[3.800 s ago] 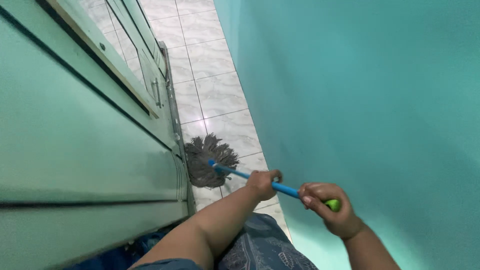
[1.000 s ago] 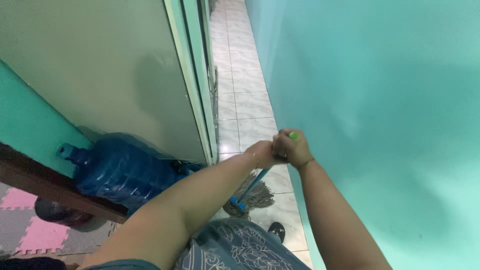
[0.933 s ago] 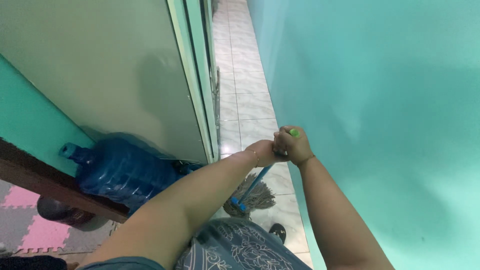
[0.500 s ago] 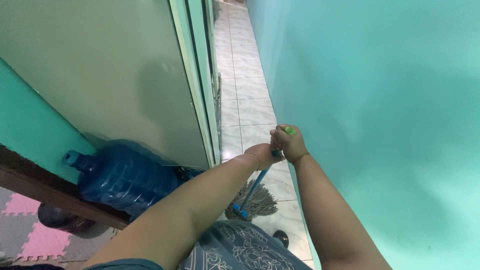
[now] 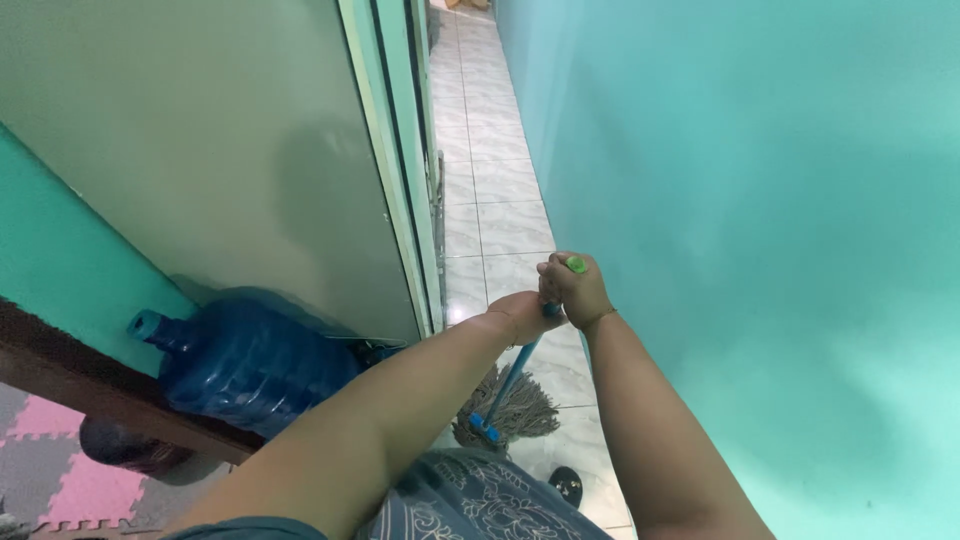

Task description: Mop the tiled floor throughout the hallway, kitchen area, and bathroom stall.

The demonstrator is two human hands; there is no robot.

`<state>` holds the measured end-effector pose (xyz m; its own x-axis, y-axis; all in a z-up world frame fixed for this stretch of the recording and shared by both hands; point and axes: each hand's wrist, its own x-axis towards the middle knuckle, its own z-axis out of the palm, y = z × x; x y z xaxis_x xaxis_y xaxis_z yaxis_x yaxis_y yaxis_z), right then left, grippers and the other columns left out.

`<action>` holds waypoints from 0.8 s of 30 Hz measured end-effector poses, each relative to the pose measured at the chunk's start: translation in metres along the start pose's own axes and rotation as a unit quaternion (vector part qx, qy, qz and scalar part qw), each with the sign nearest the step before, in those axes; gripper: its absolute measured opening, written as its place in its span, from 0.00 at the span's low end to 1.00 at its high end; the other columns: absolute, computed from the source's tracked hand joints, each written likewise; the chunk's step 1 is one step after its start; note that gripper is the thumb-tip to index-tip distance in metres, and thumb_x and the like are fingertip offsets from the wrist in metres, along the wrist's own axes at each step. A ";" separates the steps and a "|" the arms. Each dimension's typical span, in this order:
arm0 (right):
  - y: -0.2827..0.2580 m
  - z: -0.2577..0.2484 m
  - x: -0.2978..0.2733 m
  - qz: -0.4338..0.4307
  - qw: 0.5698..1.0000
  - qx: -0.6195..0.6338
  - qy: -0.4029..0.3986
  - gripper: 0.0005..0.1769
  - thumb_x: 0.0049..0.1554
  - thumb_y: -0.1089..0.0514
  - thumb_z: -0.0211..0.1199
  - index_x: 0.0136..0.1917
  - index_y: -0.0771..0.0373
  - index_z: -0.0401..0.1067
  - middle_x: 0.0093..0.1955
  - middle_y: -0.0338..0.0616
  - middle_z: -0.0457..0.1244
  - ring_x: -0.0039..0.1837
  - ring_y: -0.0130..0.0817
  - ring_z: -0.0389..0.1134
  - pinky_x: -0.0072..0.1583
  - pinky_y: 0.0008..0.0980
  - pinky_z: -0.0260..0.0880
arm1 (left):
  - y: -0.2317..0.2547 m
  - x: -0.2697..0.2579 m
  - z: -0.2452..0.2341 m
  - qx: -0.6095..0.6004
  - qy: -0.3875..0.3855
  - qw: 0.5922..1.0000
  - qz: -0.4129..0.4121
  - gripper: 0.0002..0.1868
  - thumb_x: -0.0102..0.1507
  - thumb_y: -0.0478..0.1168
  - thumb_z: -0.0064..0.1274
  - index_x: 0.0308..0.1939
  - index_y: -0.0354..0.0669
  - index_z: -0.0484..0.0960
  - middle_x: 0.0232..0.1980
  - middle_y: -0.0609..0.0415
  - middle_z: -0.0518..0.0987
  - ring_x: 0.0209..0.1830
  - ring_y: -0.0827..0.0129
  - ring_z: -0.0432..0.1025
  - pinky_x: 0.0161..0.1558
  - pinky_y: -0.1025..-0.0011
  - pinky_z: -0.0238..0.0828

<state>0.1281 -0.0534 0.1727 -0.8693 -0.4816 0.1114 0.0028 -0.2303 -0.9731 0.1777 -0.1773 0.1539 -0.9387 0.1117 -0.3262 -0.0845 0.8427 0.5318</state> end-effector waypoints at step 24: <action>-0.013 -0.034 -0.180 0.024 0.994 -0.099 -0.039 0.15 0.60 0.60 0.61 0.33 0.65 0.67 0.31 0.40 0.61 0.36 0.28 0.61 0.39 0.29 0.62 | -0.044 0.011 0.212 -0.077 -0.066 0.994 -0.050 0.17 0.62 0.54 0.60 0.51 0.56 0.83 0.52 0.49 0.81 0.52 0.52 0.76 0.54 0.55 0.71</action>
<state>0.2673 0.0653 0.1587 -0.8298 -0.5535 0.0718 -0.0612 -0.0376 -0.9974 0.2420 -0.1012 -0.0384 -0.8718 0.1081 -0.4778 -0.2346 0.7640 0.6010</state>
